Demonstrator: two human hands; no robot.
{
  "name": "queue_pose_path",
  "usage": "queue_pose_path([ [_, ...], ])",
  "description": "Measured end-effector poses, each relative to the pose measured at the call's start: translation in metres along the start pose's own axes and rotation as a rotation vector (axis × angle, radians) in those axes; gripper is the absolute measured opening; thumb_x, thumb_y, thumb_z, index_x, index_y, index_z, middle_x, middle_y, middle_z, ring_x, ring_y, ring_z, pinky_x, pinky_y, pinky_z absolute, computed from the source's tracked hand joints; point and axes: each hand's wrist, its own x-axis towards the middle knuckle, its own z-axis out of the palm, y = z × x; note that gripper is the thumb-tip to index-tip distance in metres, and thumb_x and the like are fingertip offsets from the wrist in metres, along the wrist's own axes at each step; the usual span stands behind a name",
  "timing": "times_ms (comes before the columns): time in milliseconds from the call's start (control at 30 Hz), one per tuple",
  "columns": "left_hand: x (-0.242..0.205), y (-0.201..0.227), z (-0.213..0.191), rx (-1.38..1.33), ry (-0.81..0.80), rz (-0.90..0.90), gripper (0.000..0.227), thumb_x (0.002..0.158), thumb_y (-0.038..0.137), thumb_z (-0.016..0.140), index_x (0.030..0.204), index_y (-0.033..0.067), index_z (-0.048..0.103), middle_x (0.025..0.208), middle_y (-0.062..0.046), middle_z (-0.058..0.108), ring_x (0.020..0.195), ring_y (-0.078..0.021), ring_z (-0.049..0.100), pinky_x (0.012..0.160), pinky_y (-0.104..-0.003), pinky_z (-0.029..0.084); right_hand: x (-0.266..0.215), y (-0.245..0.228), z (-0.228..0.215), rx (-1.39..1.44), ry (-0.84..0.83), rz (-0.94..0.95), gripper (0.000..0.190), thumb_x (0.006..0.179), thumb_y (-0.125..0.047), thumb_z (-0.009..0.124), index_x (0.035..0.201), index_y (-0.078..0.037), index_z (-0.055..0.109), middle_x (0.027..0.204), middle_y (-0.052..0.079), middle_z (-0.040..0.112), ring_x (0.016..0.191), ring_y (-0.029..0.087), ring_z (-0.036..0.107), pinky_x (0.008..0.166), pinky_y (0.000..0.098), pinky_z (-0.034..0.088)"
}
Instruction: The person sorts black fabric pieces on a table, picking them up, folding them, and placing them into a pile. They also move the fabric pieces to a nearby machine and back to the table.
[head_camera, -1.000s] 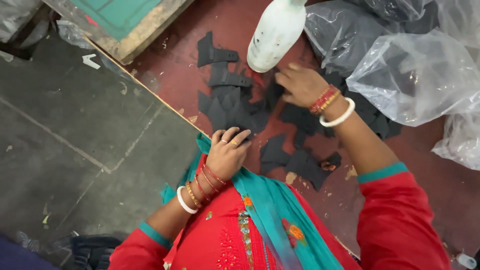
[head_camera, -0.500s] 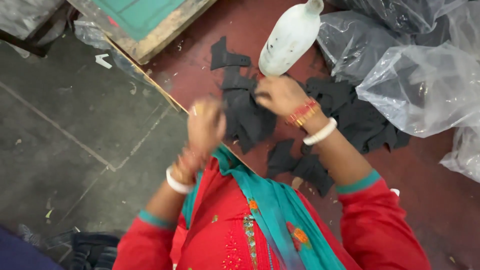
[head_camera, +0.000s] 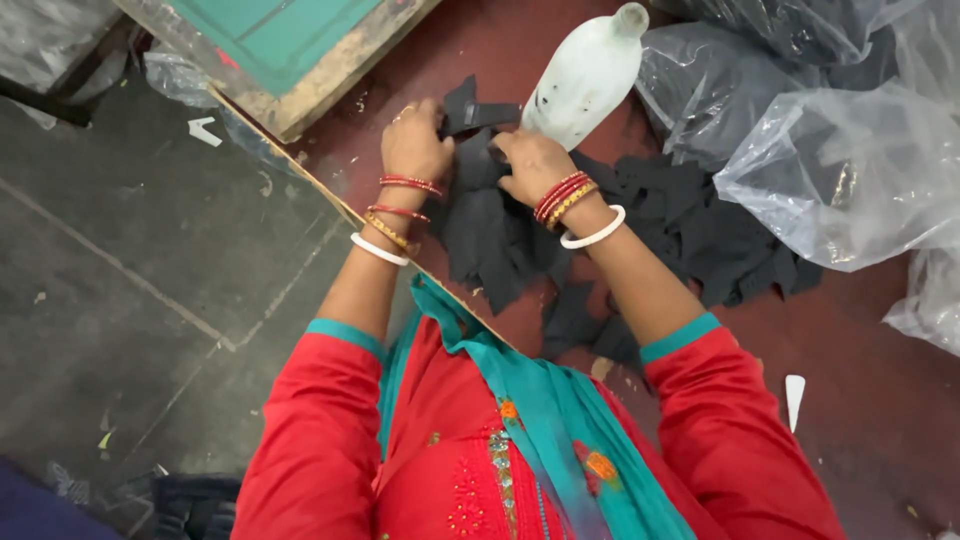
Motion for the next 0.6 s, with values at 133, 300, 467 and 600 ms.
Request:
queue_pose_path([
  [133,-0.004,-0.002,-0.009,-0.016,-0.038,0.033,0.021,0.075,0.023,0.080,0.088,0.0100,0.069,0.096,-0.013,0.069,0.093,-0.0363,0.066,0.078,-0.048,0.053,0.002,0.002,-0.006,0.187,0.001,0.092,0.030,0.083,-0.021,0.080,0.109,-0.008,0.070,0.103,0.013,0.073,0.100,0.034,0.070,0.092,0.0437,0.055],
  [300,-0.032,0.002,-0.054,0.012,0.216,0.322,0.015,0.085,0.017,0.080,0.094,0.0087,0.070,0.098,-0.012,0.067,0.091,-0.0347,0.066,0.077,-0.046,0.053,0.011,0.001,-0.037,0.253,0.203,-0.089,0.018,0.087,-0.022,0.082,0.097,-0.009,0.076,0.105,0.015,0.071,0.093,0.035,0.070,0.083,0.0426,0.055],
  [467,-0.067,0.039,-0.111,-0.009,0.337,0.673,0.028,0.082,0.013,0.081,0.106,0.0020,0.070,0.105,-0.011,0.065,0.093,-0.0312,0.064,0.081,-0.042,0.054,-0.001,-0.010,-0.063,0.536,0.159,-0.042,0.024,0.096,-0.022,0.075,0.102,-0.001,0.066,0.118,0.018,0.065,0.082,0.031,0.067,0.078,0.0396,0.054],
  [600,-0.084,0.048,-0.108,0.027,0.333,0.858,0.025,0.083,0.009,0.080,0.104,0.0023,0.069,0.106,-0.009,0.063,0.095,-0.0275,0.065,0.086,-0.041,0.056,-0.054,-0.016,-0.099,0.480,0.166,0.031,0.023,0.099,-0.024,0.072,0.108,-0.004,0.065,0.125,0.022,0.065,0.105,0.031,0.065,0.090,0.0390,0.053],
])
